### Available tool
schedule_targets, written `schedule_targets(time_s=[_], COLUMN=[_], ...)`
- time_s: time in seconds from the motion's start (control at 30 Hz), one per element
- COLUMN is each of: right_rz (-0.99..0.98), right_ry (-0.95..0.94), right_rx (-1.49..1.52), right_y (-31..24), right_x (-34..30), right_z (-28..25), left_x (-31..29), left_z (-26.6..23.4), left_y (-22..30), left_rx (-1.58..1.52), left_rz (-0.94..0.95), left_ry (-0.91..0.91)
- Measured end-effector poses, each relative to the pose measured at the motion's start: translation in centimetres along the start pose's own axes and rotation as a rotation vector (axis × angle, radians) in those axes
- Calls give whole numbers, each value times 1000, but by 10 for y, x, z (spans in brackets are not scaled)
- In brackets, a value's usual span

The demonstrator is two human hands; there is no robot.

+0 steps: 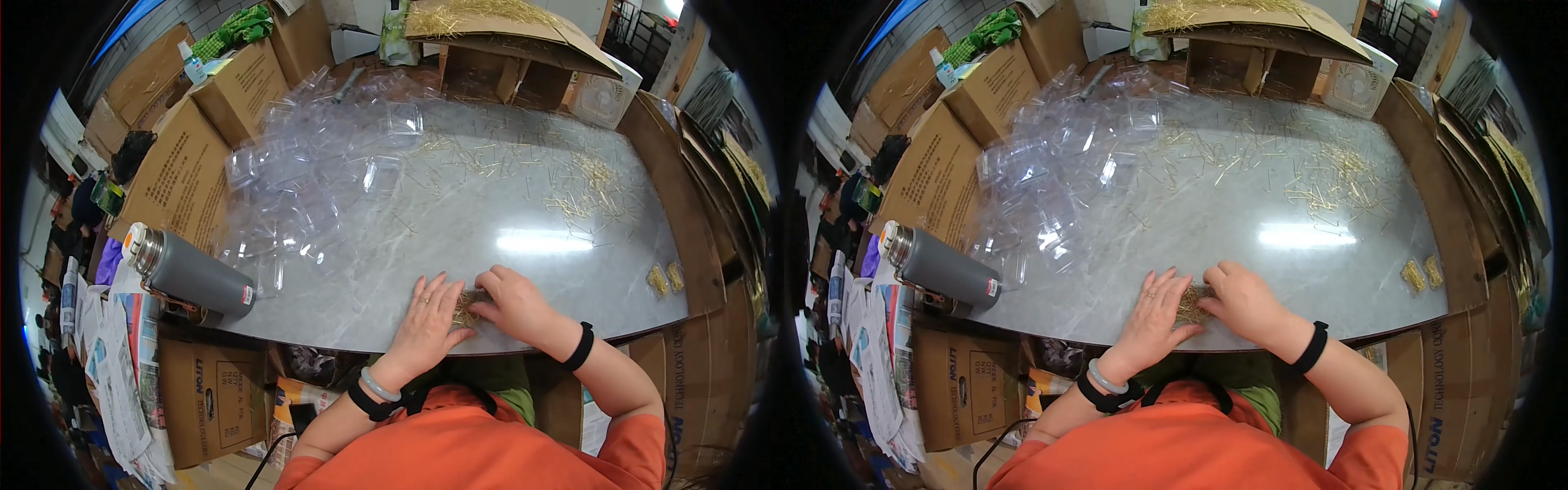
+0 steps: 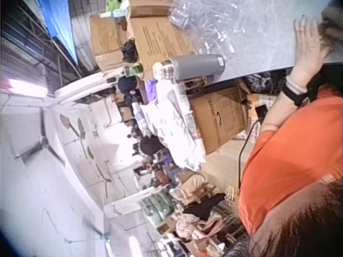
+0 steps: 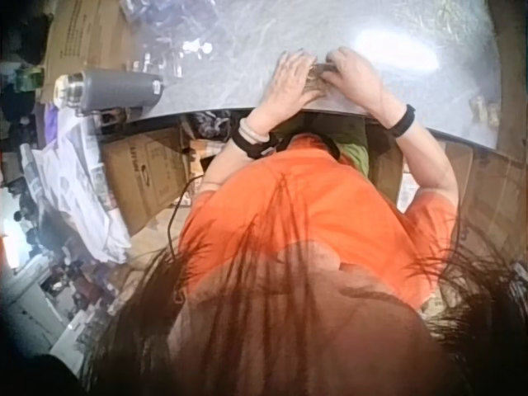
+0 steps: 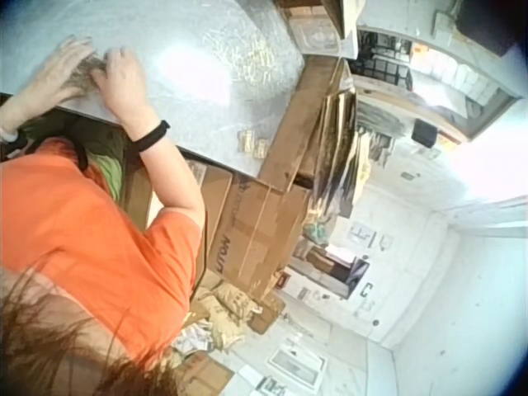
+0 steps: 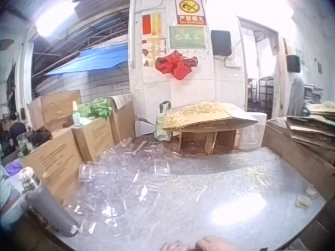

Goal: Counting and packaging small gold-colored metal parts into plastic bags at a workbench.

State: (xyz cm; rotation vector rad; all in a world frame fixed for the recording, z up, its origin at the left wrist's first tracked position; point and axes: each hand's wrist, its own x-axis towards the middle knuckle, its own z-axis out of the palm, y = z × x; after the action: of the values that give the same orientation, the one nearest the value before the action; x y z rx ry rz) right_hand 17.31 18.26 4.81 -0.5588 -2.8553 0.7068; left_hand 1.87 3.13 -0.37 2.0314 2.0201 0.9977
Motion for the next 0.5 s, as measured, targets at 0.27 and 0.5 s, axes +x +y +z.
schedule_targets(time_s=[0.27,0.5], right_rz=[65,0], right_ry=[269,366], right_rx=[-64,363], right_y=[-18,-30], right_x=[-53,-49], right_z=[24,36], left_x=[3,1], left_z=[-6,-6], left_y=[7,6], left_rx=[18,32], left_rz=[-2,39], left_ry=[-47,-82])
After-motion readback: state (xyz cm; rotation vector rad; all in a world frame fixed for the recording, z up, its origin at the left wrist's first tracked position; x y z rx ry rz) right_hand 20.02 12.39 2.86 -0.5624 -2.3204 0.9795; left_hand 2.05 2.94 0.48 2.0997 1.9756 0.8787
